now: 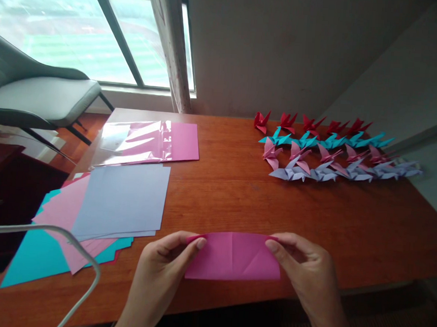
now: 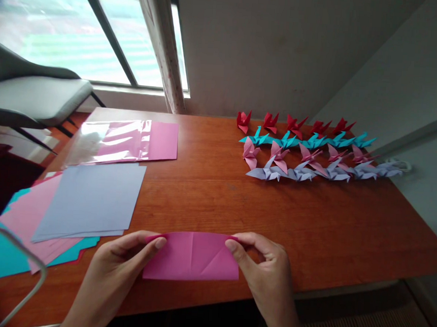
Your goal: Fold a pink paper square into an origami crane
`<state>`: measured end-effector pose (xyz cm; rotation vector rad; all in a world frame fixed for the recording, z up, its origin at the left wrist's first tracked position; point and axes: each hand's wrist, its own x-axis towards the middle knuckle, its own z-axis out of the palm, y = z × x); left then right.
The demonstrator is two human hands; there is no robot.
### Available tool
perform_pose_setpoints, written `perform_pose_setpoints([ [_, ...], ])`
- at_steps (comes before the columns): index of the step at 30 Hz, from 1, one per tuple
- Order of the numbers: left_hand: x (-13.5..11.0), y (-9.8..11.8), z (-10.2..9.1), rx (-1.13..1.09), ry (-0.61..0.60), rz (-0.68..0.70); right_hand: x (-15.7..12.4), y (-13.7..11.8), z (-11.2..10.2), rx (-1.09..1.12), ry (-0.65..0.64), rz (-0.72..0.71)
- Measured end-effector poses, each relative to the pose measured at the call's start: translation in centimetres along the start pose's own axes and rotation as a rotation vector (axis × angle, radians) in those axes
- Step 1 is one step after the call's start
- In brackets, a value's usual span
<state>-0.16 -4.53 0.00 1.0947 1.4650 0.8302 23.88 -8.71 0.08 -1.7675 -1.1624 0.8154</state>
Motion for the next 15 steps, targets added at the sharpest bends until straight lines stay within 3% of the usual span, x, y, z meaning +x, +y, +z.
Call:
perform_pose_setpoints([
  [15,0.08,-0.39,-0.12,0.008,-0.01,0.006,-0.07,0.12,-0.08,0.0,0.002,-0.006],
])
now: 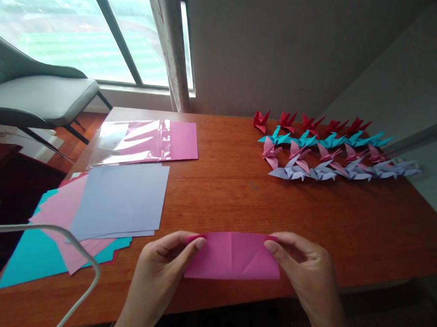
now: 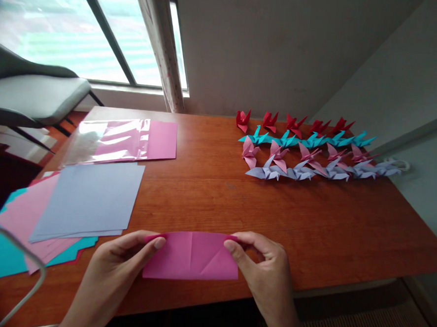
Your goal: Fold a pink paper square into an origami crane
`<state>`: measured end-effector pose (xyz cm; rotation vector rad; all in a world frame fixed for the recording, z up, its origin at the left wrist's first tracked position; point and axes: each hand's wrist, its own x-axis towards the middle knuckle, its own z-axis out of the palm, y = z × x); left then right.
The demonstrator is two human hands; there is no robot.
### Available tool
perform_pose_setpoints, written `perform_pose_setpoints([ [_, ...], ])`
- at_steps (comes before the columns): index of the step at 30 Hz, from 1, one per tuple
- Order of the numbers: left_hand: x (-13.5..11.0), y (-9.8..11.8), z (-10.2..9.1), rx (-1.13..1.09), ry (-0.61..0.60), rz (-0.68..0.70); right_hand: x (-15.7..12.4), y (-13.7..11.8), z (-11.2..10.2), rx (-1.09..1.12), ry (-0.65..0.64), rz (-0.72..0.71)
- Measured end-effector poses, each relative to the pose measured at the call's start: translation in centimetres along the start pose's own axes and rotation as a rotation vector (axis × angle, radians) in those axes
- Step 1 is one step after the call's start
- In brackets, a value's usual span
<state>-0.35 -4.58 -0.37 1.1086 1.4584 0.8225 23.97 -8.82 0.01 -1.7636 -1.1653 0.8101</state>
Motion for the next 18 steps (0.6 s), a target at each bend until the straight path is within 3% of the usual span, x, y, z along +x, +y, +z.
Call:
perform_pose_setpoints([
  [18,-0.13,-0.06,0.03,0.025,-0.007,0.023,-0.03,0.15,0.02,-0.002,0.002,-0.008],
])
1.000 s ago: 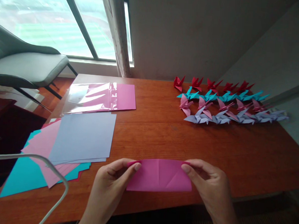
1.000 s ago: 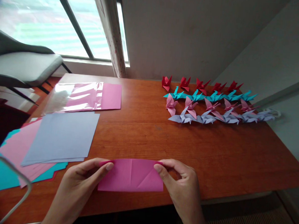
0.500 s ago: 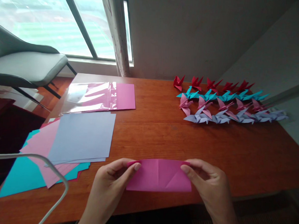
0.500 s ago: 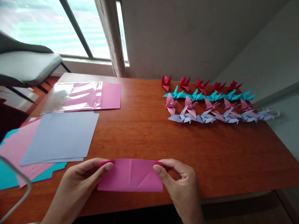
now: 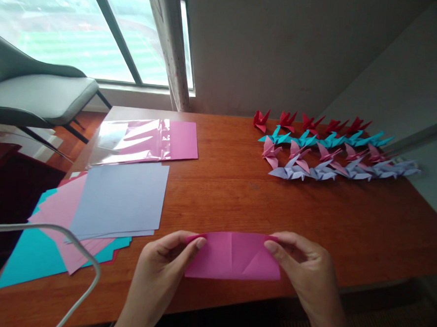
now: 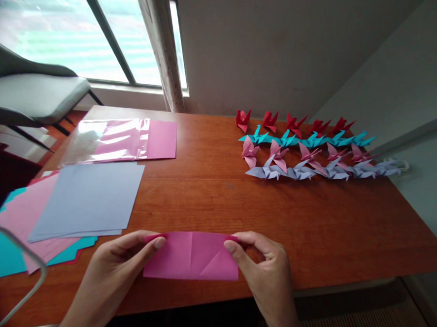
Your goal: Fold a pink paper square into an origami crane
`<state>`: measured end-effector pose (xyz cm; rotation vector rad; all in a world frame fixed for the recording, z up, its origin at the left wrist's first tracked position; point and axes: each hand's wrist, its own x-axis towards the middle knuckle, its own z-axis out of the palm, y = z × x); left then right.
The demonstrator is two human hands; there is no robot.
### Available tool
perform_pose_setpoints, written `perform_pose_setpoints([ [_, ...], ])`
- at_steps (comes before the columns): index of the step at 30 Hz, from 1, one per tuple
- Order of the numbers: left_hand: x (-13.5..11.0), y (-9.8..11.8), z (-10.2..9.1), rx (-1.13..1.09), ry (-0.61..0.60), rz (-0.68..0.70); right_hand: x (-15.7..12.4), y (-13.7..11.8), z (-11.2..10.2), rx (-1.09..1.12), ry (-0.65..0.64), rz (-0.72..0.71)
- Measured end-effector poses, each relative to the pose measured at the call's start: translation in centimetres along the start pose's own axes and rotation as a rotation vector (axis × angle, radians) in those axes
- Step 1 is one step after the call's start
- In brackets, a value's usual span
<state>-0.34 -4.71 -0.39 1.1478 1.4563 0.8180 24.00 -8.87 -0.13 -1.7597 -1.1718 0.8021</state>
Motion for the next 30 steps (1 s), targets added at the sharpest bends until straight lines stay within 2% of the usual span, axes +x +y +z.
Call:
perform_pose_setpoints([
  [6,0.0,0.0,0.1,-0.024,-0.001,-0.004,0.1,0.1,0.0,-0.007,-0.006,0.013],
  [14,0.0,-0.2,0.0,0.001,-0.026,0.014,0.0,-1.1,-0.1,0.052,0.012,0.067],
  [18,0.1,0.0,0.0,-0.022,-0.032,-0.004,0.1,-1.1,-0.2,0.083,-0.027,0.087],
  [23,0.6,0.1,-0.2,-0.101,-0.076,-0.038,0.7,0.1,-0.1,0.117,-0.097,0.091],
  [27,0.7,0.4,-0.5,-0.067,-0.097,-0.007,1.3,0.9,-0.1,0.132,-0.176,0.058],
  [30,0.6,0.5,-0.6,-0.03,-0.108,0.033,1.5,1.1,-0.1,0.127,-0.18,0.06],
])
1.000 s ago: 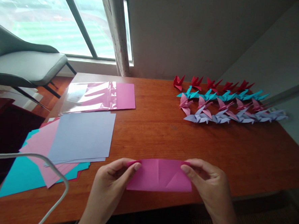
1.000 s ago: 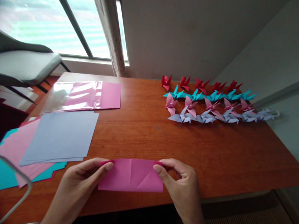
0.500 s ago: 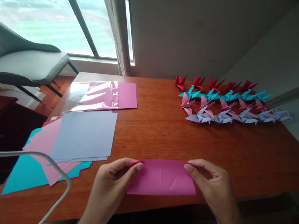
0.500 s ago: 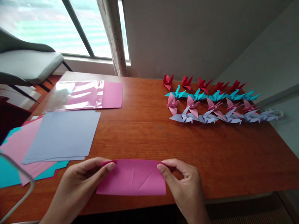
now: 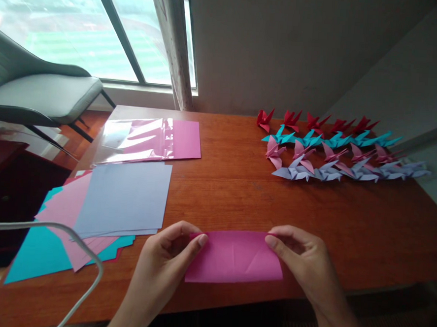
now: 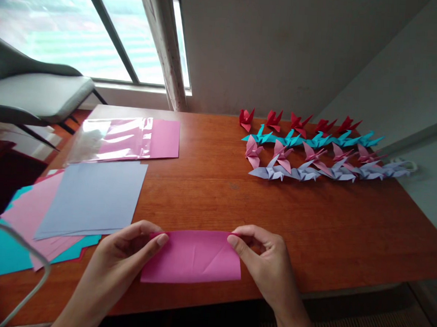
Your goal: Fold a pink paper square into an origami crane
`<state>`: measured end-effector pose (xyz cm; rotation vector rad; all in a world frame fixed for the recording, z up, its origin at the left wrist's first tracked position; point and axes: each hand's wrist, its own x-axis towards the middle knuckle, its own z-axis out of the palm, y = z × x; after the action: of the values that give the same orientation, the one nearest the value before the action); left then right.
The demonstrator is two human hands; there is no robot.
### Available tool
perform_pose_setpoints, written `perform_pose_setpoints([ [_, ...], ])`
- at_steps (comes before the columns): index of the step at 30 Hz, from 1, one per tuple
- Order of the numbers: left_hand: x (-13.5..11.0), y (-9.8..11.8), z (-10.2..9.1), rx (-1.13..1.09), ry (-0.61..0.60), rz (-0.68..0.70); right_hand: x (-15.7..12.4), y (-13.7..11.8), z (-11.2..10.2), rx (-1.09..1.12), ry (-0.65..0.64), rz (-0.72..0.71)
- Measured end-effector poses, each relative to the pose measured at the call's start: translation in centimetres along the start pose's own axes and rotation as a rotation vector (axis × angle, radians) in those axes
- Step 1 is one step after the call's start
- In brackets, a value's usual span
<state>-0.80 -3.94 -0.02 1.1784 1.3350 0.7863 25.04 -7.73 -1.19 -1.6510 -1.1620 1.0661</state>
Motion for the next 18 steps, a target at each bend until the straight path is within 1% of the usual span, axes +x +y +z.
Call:
perform_pose_setpoints([
  [4,0.1,-0.4,-0.2,0.063,-0.008,0.07,0.3,0.1,0.0,-0.067,0.016,-0.046],
  [6,0.5,-0.6,-0.4,0.166,-0.021,0.129,0.8,0.1,-0.1,-0.112,-0.008,-0.102],
  [9,1.3,-0.3,-0.7,0.457,-0.057,0.249,2.0,-0.3,-0.1,-0.222,-0.046,-0.232],
  [11,2.0,0.1,-0.7,0.658,-0.06,0.324,2.9,-0.6,0.0,-0.307,-0.069,-0.306],
  [12,2.4,0.4,-0.7,0.755,-0.048,0.355,3.4,-0.6,0.0,-0.342,-0.087,-0.326],
  [15,3.3,1.1,-0.3,1.016,-0.064,0.412,4.5,-0.6,0.3,-0.439,-0.12,-0.36],
  [18,3.7,1.5,0.1,1.187,-0.064,0.425,5.0,-0.3,0.5,-0.527,-0.126,-0.39],
])
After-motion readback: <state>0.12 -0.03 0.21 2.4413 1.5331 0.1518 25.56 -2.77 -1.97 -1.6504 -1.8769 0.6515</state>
